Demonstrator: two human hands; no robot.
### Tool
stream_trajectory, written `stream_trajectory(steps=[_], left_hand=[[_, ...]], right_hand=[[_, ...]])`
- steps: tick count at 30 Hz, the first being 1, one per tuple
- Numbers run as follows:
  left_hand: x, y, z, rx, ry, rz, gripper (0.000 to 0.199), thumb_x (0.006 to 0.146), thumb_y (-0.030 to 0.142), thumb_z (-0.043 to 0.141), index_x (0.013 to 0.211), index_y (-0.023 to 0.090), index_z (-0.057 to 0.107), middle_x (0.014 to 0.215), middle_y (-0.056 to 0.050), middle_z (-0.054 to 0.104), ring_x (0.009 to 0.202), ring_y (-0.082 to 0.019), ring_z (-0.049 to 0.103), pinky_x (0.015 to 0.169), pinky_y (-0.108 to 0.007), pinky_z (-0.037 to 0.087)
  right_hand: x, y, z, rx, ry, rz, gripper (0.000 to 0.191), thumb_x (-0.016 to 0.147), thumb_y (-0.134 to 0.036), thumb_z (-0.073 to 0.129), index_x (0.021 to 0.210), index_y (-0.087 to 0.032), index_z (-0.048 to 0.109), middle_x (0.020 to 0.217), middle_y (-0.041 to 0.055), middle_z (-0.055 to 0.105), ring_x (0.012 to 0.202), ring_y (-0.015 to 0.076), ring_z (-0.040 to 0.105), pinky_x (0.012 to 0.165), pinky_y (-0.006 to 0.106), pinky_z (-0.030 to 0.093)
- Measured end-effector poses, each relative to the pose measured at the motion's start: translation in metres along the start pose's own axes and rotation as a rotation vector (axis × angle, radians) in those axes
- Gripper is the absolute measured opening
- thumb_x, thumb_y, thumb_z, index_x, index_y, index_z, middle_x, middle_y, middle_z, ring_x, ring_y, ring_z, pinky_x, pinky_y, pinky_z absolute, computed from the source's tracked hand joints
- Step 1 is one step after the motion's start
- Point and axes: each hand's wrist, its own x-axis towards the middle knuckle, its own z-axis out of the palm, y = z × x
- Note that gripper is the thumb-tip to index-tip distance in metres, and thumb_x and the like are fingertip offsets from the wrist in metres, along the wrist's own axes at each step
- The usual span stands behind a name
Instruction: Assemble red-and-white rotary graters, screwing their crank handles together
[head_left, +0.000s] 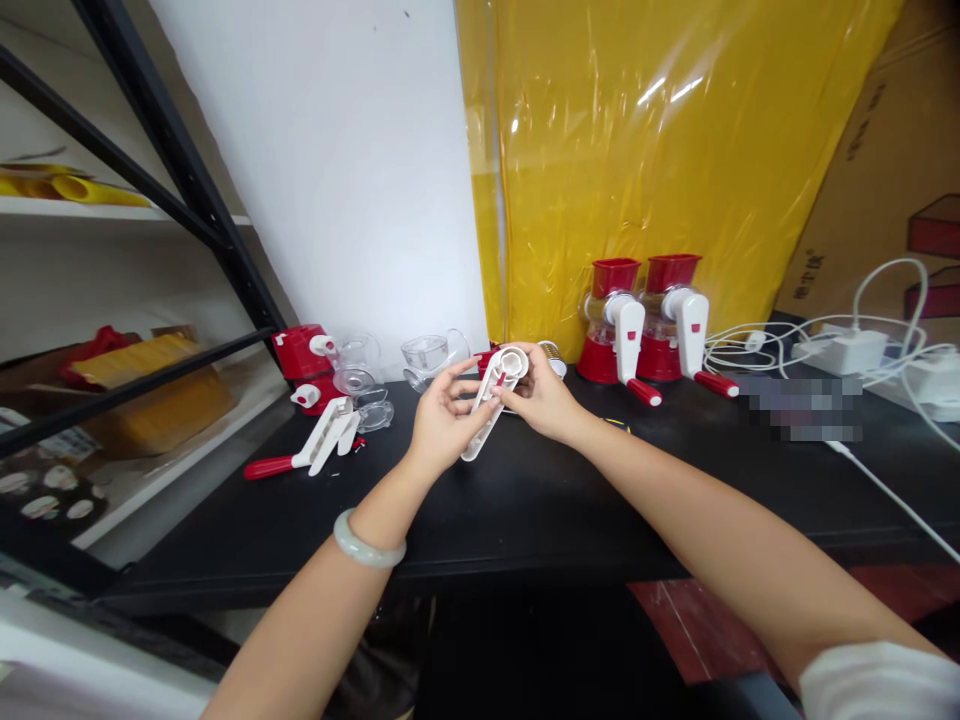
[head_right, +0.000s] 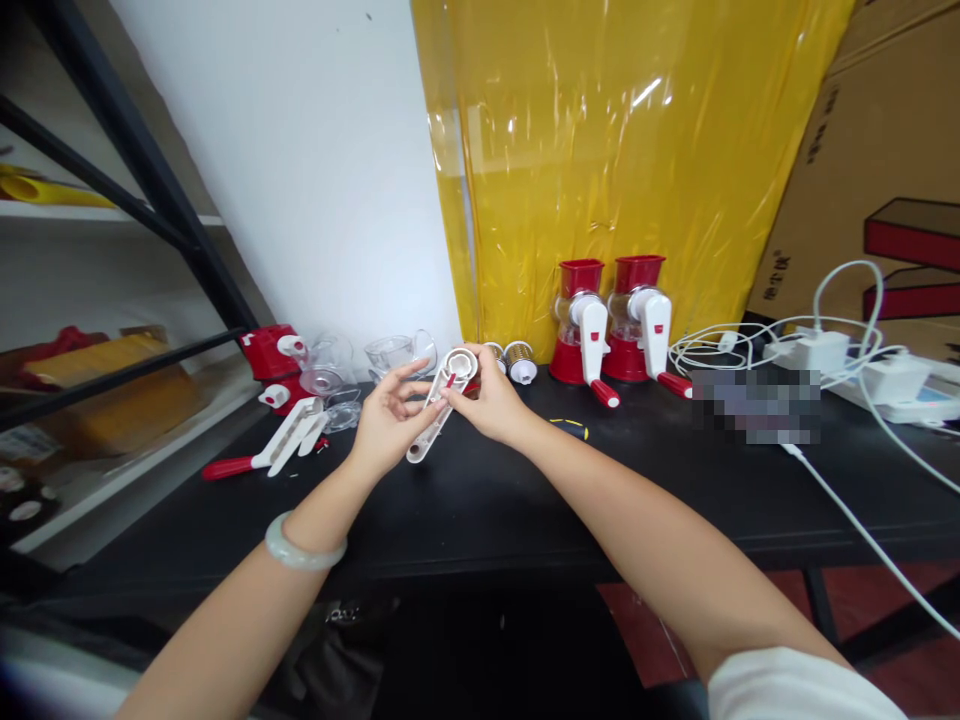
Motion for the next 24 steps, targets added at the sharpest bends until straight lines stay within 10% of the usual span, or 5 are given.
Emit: stream_trajectory(steps=[11,17,24], left_hand=[[0.016,0.002,-0.022,-0.003,0.117,0.030,0.068,0.061,0.027,0.083,0.122,0.015,0.055,0.091,-0.005,0.070,0.066,-0.014,0.070,0.065,-0.026,0.057],[0.022,0.002,-0.035,0.023,0.192,0.087,0.065,0.065,0.025,0.079,0.125,0.016,0.053,0.086,-0.002,0.066,0.061,-0.011,0.067,0.060,-0.023,0.056],[0.021,0.004,-0.034,0.043,0.191,0.117,0.062,0.070,0.026,0.074,0.127,0.018,0.051,0.089,-0.002,0.063,0.061,-0.011,0.066,0.060,-0.025,0.058]], right_hand=[[-0.004,0.010,0.002,-0.098,0.024,-0.050,0.043,0.091,-0.035,0.052,0.130,-0.023,0.041,0.113,0.0088,0.059,0.095,0.0170,0.061,0.075,0.033,0.055],[-0.009,0.029,0.018,-0.651,-0.381,-0.073,0.012,0.082,-0.013,0.060,0.088,-0.015,0.069,0.089,0.0092,0.070,0.087,0.0198,0.065,0.086,0.037,0.050],[-0.002,0.036,0.036,-0.728,-0.452,-0.102,0.021,0.080,-0.009,0.061,0.097,-0.012,0.072,0.099,0.0148,0.070,0.096,0.0244,0.065,0.091,0.040,0.049]])
